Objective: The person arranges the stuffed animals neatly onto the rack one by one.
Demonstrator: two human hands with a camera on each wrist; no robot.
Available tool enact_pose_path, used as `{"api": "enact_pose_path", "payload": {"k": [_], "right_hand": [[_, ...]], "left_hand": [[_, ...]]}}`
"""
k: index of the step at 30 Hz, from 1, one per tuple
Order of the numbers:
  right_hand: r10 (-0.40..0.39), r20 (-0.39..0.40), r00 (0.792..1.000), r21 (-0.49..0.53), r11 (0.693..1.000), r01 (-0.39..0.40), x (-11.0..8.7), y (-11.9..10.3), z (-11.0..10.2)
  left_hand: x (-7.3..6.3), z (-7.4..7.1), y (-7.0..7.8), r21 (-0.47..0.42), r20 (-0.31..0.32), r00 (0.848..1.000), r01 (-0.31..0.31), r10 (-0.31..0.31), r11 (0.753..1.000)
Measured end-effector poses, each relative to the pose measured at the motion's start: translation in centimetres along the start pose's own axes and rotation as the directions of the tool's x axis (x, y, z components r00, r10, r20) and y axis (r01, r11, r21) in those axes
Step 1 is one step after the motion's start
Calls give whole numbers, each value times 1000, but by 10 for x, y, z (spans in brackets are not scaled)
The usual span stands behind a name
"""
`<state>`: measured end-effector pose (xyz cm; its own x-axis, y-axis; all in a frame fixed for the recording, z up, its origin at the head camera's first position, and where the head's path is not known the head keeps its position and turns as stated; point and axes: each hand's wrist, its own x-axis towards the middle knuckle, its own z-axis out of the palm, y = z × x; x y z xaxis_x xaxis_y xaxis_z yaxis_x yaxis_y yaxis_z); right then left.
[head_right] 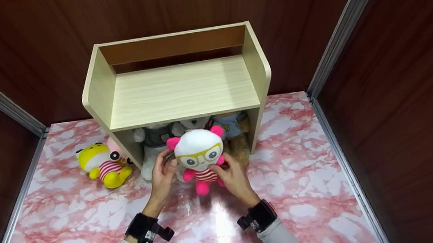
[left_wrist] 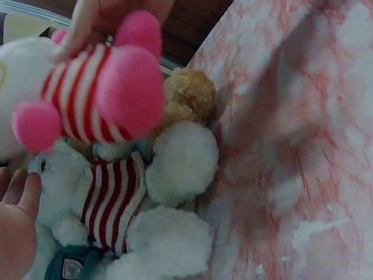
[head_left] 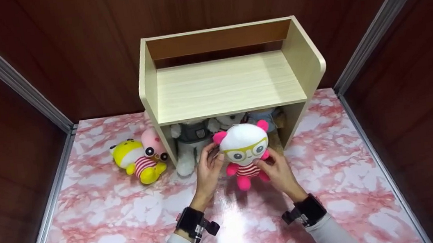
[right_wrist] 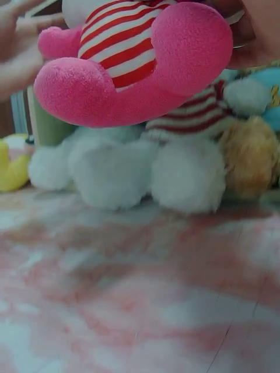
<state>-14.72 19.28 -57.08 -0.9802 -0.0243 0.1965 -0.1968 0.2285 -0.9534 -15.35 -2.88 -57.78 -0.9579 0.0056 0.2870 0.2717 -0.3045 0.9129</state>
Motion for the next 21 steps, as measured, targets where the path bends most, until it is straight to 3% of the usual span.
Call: {"api": "enact_pose_path", "payload": {"k": [4,9,15,21], "right_hand": [[2,-25,1000,45,999,-1,1,-12,-12],[-79,-50,996,54,995,82,4,-32,-25],[-188,-142,972,39,980,195,13,-60,-36],[-192,-216,957,112,969,220,25,-91,-44]], "left_hand": [[-1,-10,-3,14,-20,999,-32,32,999],[-2,-20,-4,59,-66,996,-53,57,997],[-4,-30,-7,114,-76,994,-66,75,991],[-9,-37,-9,112,-96,991,-78,89,991]]}}
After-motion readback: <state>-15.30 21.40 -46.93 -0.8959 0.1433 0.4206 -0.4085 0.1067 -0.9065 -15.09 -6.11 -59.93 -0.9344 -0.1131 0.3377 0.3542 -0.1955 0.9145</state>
